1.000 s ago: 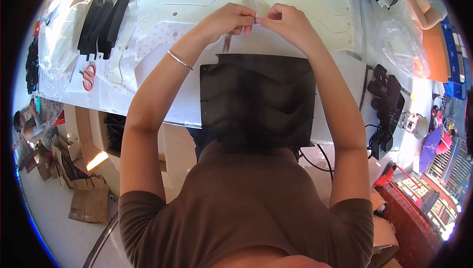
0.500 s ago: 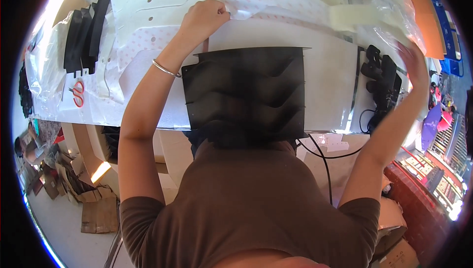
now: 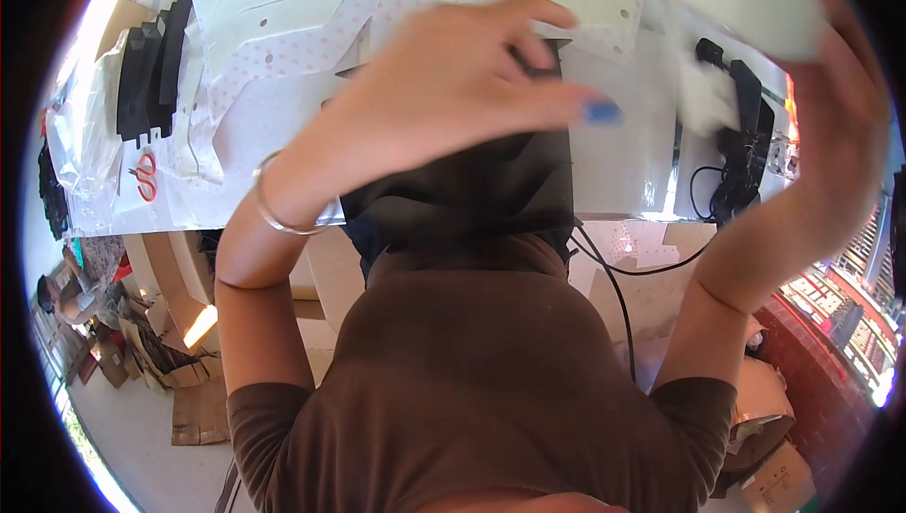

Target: Assembling plastic and foam components for a toy at a factory workbench.

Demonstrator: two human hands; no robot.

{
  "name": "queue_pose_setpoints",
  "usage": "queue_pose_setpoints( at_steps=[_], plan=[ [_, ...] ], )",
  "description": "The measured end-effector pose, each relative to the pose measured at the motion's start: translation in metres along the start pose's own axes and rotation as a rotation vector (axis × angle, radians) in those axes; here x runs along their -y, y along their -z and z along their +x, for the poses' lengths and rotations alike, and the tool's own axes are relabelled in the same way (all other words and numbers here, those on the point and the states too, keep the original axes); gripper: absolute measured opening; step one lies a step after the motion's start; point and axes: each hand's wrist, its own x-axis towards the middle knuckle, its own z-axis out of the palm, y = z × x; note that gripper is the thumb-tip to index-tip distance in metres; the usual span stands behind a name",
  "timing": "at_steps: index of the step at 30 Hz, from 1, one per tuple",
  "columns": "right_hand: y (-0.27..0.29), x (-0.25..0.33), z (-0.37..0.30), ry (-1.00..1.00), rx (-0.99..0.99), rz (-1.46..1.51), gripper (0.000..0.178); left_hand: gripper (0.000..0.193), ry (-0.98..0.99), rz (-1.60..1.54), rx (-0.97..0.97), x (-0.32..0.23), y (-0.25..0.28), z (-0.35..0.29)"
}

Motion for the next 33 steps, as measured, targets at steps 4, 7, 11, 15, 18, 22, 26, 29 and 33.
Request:
queue_pose_setpoints(
  at_steps=[4, 7, 11, 15, 18, 22, 26, 29, 33],
  plan=[
    [-0.037, 0.017, 0.034, 0.144, 0.035, 0.907, 0.022, 0.038, 0.086, -0.257, -0.032, 0.015, -0.007, -0.001],
    [-0.041, -0.013, 0.007, 0.064, -0.172, 0.777, 0.035, 0.024, 0.071, -0.458, -0.331, 0.032, 0.021, -0.024],
    [-0.086, -0.084, -0.029, -0.071, 0.082, 0.203, 0.027, 0.023, 0.029, -0.600, -0.504, 0.071, 0.065, -0.090],
    [-0.149, -0.085, -0.027, 0.087, 0.087, 0.216, 0.027, 0.021, 0.032, -0.795, -0.576, 0.075, 0.069, -0.127],
    [-0.171, -0.074, -0.015, 0.072, -0.037, 0.325, 0.020, 0.016, -0.078, -0.746, -0.703, 0.077, 0.067, -0.143],
    [-0.181, -0.062, -0.009, 0.175, -0.027, 0.278, 0.014, 0.015, -0.031, -0.653, -0.790, 0.081, 0.073, -0.159],
    [-0.154, -0.044, -0.002, 0.149, 0.030, 0.284, 0.012, 0.018, -0.116, -0.680, -0.815, 0.084, 0.086, -0.180],
    [-0.129, -0.022, 0.050, 0.414, -0.209, -0.111, 0.009, 0.022, -0.155, -0.615, -0.863, 0.085, 0.107, -0.195],
    [-0.174, -0.011, 0.145, 0.993, -0.113, -0.149, 0.015, 0.023, -0.245, -0.691, -0.923, 0.069, 0.113, -0.224]
  ],
)
